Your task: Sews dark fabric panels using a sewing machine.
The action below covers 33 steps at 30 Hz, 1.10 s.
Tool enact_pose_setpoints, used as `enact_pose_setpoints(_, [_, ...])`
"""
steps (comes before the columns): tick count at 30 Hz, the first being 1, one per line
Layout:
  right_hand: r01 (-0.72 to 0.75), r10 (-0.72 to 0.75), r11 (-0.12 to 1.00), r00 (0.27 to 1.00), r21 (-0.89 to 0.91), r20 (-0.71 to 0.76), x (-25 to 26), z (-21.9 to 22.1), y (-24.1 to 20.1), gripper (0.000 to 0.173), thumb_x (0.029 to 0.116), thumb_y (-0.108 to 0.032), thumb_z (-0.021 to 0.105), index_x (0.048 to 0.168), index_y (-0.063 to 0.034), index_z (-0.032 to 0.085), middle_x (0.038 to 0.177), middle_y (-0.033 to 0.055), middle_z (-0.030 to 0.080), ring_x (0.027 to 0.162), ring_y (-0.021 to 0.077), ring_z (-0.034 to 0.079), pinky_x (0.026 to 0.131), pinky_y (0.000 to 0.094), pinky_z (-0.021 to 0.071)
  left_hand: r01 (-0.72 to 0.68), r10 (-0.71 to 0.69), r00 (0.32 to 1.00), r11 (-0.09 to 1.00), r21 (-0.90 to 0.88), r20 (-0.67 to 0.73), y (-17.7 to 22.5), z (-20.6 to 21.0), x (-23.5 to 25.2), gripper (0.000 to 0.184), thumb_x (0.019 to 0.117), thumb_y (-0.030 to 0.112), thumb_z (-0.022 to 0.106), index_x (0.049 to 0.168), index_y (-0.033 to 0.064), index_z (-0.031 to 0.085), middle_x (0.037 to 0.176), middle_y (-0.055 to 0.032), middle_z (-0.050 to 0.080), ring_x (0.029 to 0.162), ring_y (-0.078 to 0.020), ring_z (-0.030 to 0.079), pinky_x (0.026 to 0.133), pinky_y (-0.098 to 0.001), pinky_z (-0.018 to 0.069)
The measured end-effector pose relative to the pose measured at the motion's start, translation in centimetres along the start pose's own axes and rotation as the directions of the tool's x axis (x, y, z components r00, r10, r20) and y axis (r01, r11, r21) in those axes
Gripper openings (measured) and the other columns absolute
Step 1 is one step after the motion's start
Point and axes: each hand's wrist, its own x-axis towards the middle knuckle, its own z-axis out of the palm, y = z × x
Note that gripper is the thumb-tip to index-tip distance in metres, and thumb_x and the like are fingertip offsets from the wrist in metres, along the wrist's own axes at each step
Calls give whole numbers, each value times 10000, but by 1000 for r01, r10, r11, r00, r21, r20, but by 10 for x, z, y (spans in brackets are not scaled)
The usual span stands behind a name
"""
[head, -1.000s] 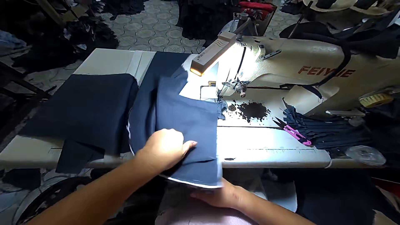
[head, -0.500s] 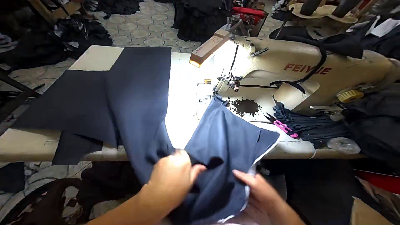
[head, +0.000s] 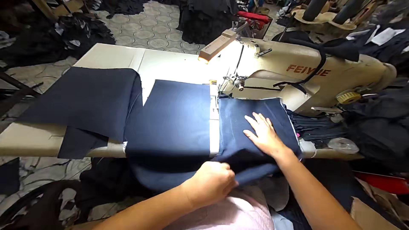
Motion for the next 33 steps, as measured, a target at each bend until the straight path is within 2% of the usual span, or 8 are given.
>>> enact_pose_setpoints(2, [127,-127,992,991,3,-32,11,-6,13,594,1033,-484,461,1487,-111,554,1540,231,479,1477,421,389,1198,667,240,38,-15,980,993,112,-200,-12,-2,7,202,967,245,652,985,65,740,1078,-136,724,1017,-293,705,848,-447,588])
enact_pose_setpoints(6, [214,-212,977,969,2,-125,30,-16,-46,432,1040,-316,530,1462,-253,596,1113,182,639,1044,381,620,842,580,507,323,-311,946,904,282,-87,-23,-8,23,608,932,412,709,1421,69,596,1442,-274,550,1294,-473,545,1012,-611,455])
enact_pose_setpoints(9, [75,-77,995,996,67,38,52,-9,-85,397,1083,-386,472,1424,-250,624,1034,164,632,914,330,652,766,518,550,298,-248,953,867,399,-174,-16,7,26,464,865,281,769,1234,13,682,1115,-205,680,998,-403,665,765,-506,560])
enact_pose_setpoints(13, [-63,71,990,995,130,-65,76,11,-82,218,998,-203,619,991,14,630,798,190,650,777,381,684,664,562,537,332,-254,917,914,232,-309,-15,9,21,280,892,216,725,1063,-6,708,929,-159,704,852,-322,726,695,-438,606])
enact_pose_setpoints(18, [120,-128,985,990,121,63,84,5,-78,423,1057,-356,535,1431,-169,600,1038,177,686,898,358,694,764,561,560,363,-303,886,924,119,-352,-23,5,29,479,936,278,670,1286,-48,649,837,-124,717,738,-282,720,680,-431,599])
enact_pose_setpoints(24, [74,-64,983,996,167,-65,88,10,-79,243,1032,-203,545,900,-7,603,708,133,583,678,311,630,597,501,498,371,-369,917,929,-17,-151,-21,4,26,328,958,226,626,1207,14,660,666,-98,654,611,-294,675,589,-468,553])
enact_pose_setpoints(29, [-64,88,959,993,275,-76,89,10,-82,379,973,-24,504,1340,27,583,911,238,702,797,381,703,720,549,561,348,-360,913,933,-94,-190,-25,9,-5,383,970,201,625,1294,-2,624,673,-82,647,570,-248,648,572,-430,568])
enact_pose_setpoints(33, [-89,84,941,996,327,29,92,4,-81,451,971,-17,517,1413,64,547,1030,252,682,801,327,637,765,490,527,306,-247,879,948,85,-408,-46,30,-41,477,914,261,645,1305,-12,661,588,-23,604,466,-178,572,466,-351,505])
